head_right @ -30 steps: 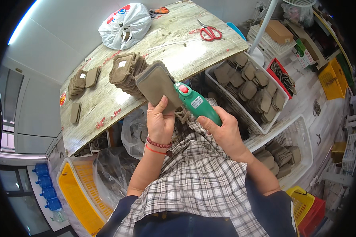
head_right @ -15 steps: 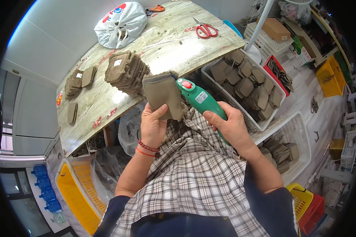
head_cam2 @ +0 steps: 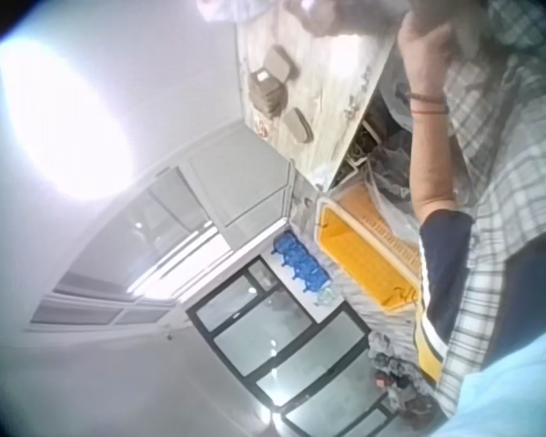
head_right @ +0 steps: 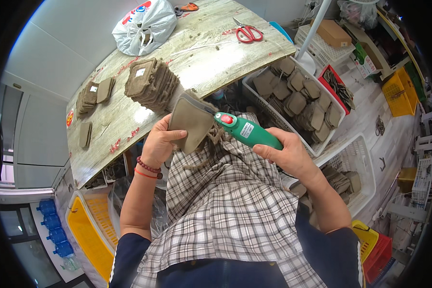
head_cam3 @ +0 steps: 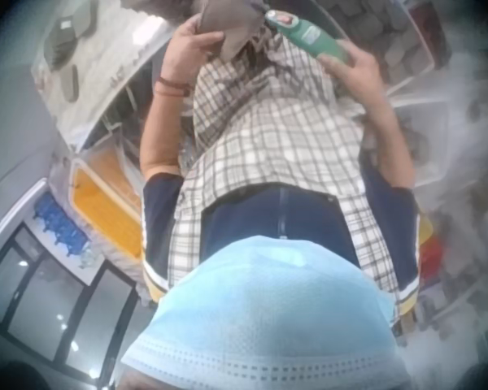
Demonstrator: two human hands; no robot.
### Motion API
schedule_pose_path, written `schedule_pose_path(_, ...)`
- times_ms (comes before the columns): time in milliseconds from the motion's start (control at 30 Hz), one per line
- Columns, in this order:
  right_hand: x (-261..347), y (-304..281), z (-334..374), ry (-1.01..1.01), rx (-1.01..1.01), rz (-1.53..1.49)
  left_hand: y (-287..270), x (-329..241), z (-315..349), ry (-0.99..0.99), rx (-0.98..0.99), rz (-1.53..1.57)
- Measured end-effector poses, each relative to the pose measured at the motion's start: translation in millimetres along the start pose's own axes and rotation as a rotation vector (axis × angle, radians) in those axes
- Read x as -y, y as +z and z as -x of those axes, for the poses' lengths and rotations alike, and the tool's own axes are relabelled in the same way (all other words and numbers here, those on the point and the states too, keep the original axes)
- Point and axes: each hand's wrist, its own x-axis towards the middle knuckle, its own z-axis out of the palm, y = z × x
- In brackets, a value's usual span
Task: The person uses a green electric trimmer to trim excess fabric from square pads. They pick up each pad from a stack, trim the edges, and place the finished pad into a white basket. The process is repeated for multiple pads.
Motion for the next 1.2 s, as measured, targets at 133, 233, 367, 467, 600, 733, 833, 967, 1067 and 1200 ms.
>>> schedule_pose_path(133, 4.7, 4.3, 0.6, 0.037, 0.004, 0.039, 0.2, 0.5, 0.1, -0.049, 0.002, -0.060)
schedule_pose_path(233, 7.2, 8.5, -0.1, 0.039, -0.015, 0.106, -0.2, 4.8, 0.2, -0.101, 0.023, -0.101)
schedule_pose_path(367, 2.7, 15.1, -4.8, 0.021, -0.035, 0.120, -1.4, 16.7, -2.9, -0.143, 0.038, -0.137)
schedule_pose_path(467, -3.5, 18.8, -10.1, 0.036, -0.022, 0.039, -0.1, 19.5, -0.8, -0.173, 0.042, -0.133)
schedule_pose_path(600, 1.4, 21.8, -14.9, 0.045, 0.020, -0.072, -3.6, 13.7, 0.8, -0.207, 0.074, -0.182)
schedule_pose_path(733, 4.1, 15.5, -14.9, 0.098, 0.063, -0.044, -3.5, -6.2, 8.6, -0.150, 0.027, -0.415)
schedule_pose_path(833, 2.5, 13.3, -14.4, 0.107, 0.080, -0.058, -10.4, -10.0, 10.7, 0.046, -0.142, -0.595)
schedule_pose_path(967, 1.8, 12.1, -14.5, 0.132, 0.125, -0.046, -19.9, -11.3, 16.2, 0.089, -0.203, -0.137)
schedule_pose_path(1067, -0.1, 13.0, -15.9, 0.132, 0.176, -0.047, -24.6, -12.4, 18.4, 0.060, -0.206, -0.101)
schedule_pose_path(1200, -1.2, 14.8, -18.2, 0.119, 0.211, -0.013, -21.9, -15.5, 21.0, 0.054, -0.182, -0.142)
